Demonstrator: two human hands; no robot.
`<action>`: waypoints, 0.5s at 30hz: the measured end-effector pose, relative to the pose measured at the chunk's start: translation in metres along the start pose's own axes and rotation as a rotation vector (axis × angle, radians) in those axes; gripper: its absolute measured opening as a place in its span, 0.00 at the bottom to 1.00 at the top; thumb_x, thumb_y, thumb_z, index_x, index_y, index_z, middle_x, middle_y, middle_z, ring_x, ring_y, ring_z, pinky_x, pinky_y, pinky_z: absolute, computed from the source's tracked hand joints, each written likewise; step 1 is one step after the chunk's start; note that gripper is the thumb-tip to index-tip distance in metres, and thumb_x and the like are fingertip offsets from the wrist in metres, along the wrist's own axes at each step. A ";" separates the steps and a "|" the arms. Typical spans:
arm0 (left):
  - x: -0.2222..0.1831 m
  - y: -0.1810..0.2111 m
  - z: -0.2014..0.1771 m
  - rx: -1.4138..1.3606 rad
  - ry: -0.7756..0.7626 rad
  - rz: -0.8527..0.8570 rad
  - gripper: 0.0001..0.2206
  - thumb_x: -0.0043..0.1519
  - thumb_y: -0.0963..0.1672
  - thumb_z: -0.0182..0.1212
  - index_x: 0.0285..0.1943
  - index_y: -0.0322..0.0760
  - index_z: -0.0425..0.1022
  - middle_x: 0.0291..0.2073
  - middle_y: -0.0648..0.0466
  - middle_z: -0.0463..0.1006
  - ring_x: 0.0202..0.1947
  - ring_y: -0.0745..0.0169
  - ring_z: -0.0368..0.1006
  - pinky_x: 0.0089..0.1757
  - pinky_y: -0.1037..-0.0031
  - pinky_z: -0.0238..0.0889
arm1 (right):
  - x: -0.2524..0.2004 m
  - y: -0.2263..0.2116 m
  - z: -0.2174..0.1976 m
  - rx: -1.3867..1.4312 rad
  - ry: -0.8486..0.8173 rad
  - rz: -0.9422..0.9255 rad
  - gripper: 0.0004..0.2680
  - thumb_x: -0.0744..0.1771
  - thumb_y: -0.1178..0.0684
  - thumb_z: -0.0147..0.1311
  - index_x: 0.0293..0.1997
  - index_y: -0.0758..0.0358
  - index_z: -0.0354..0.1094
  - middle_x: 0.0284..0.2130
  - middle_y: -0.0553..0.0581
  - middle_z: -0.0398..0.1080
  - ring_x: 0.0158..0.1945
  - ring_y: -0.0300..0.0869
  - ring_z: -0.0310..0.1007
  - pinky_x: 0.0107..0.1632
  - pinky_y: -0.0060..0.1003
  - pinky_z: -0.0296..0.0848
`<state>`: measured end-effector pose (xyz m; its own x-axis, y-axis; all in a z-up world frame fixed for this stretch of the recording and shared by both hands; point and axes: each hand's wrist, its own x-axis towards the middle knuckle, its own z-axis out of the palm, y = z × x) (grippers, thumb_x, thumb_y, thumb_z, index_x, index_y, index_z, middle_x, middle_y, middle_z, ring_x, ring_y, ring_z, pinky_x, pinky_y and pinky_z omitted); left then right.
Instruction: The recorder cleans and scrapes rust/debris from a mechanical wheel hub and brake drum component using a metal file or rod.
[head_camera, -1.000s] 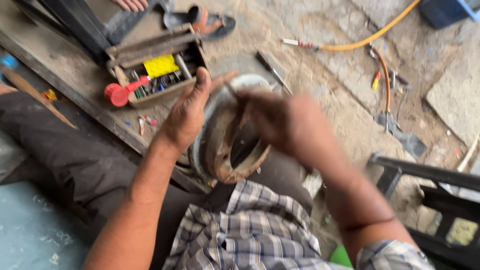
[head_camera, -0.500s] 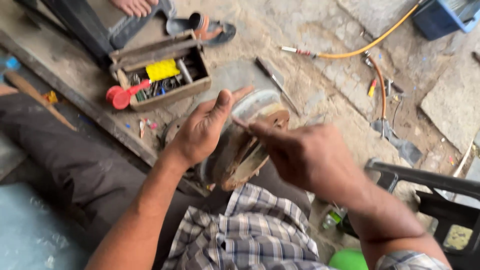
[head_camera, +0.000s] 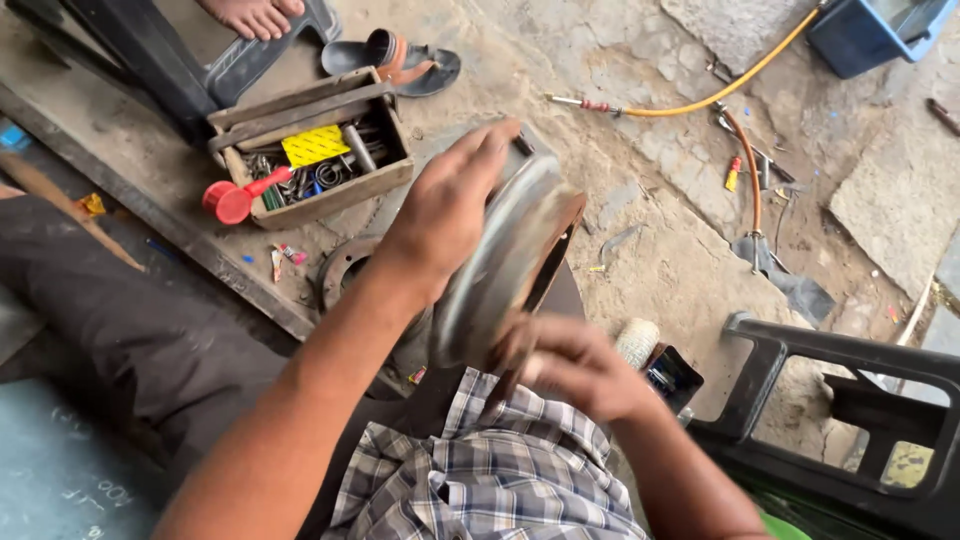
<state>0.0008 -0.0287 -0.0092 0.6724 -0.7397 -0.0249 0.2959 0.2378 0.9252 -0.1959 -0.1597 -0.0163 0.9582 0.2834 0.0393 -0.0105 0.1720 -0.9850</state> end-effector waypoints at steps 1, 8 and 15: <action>0.002 0.013 0.004 0.004 -0.003 0.002 0.27 0.74 0.52 0.42 0.74 0.27 0.60 0.66 0.47 0.72 0.66 0.61 0.69 0.66 0.71 0.60 | -0.003 0.004 -0.011 -0.002 0.001 -0.005 0.05 0.73 0.56 0.54 0.47 0.69 0.70 0.46 0.62 0.72 0.50 0.48 0.74 0.56 0.42 0.74; -0.047 0.055 0.038 -0.104 -0.063 -0.136 0.28 0.73 0.54 0.36 0.69 0.28 0.68 0.49 0.46 0.80 0.47 0.62 0.77 0.51 0.74 0.71 | 0.012 -0.011 -0.050 0.785 0.328 -0.177 0.09 0.72 0.58 0.55 0.56 0.73 0.66 0.47 0.63 0.72 0.49 0.47 0.77 0.54 0.41 0.76; -0.073 0.013 0.016 0.229 0.092 -0.146 0.18 0.75 0.50 0.48 0.53 0.29 0.75 0.31 0.61 0.67 0.31 0.77 0.60 0.33 0.80 0.58 | 0.037 0.010 -0.033 0.802 0.420 0.070 0.12 0.71 0.56 0.52 0.62 0.70 0.63 0.50 0.61 0.72 0.54 0.48 0.75 0.60 0.47 0.73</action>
<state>-0.0558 0.0180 0.0105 0.6955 -0.6933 -0.1888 0.2405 -0.0230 0.9704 -0.1512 -0.1789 -0.0305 0.9715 -0.0225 -0.2360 -0.1182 0.8170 -0.5644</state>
